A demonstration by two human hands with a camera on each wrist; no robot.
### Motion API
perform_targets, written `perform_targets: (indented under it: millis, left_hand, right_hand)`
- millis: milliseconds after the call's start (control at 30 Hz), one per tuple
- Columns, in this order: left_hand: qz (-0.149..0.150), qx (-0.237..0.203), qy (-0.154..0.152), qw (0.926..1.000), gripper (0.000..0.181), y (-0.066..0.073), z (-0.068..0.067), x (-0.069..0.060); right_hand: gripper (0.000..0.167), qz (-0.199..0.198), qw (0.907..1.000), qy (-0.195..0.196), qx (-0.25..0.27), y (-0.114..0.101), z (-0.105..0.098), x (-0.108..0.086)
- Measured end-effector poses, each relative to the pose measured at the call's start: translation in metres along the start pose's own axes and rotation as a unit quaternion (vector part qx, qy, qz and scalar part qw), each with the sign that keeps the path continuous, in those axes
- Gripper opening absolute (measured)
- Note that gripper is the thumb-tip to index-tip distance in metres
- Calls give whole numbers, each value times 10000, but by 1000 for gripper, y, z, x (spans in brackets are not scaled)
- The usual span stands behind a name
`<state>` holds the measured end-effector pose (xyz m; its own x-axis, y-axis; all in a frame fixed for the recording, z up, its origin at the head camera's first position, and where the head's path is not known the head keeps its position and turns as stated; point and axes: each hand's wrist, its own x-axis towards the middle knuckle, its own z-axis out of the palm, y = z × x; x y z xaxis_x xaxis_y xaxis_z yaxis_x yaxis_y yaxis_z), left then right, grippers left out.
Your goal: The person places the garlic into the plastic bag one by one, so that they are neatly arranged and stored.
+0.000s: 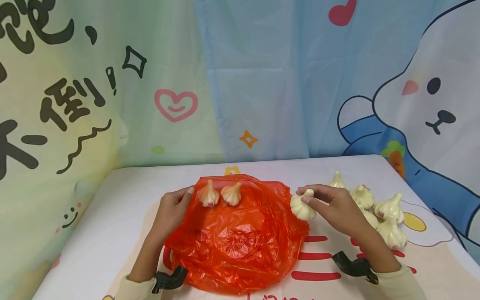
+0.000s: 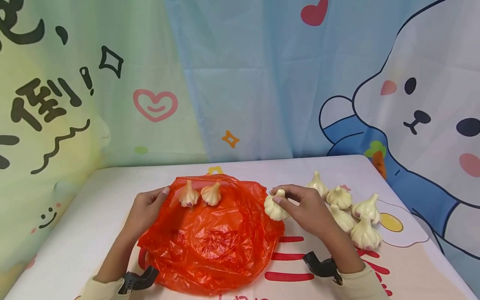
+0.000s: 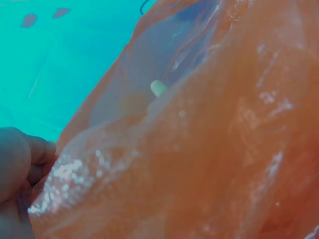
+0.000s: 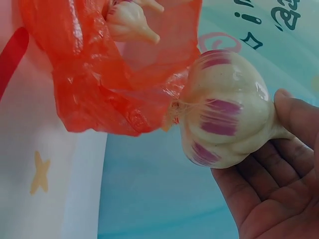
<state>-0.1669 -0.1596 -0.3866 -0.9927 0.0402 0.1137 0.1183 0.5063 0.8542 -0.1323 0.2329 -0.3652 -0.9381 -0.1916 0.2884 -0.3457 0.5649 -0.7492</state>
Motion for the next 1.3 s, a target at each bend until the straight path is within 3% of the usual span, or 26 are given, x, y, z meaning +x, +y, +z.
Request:
perform_targets:
  millis: [367,633,833,1100,1300]
  left_hand:
    - [-23,64,38,10000,44,0,0,0]
    - [-109,-43,9,9999,44,0,0,0]
    - [-59,-12,10,10000,44,0,0,0]
    - [-64,-15,-5,10000,43,-1,0,0]
    - [-84,0,-13,10000,43,-1,0,0]
  right_hand:
    - [23,-173,9994,-134,282,0,17,6]
    - [24,-162,9956,-774,498,-8,36,14]
    - [25,-223,9923,-997,701,-15,49,20]
    - [23,-142,9907,-1086,810,-16,67,29]
    - [18,-375,9890,-1030,989,-17,83,37]
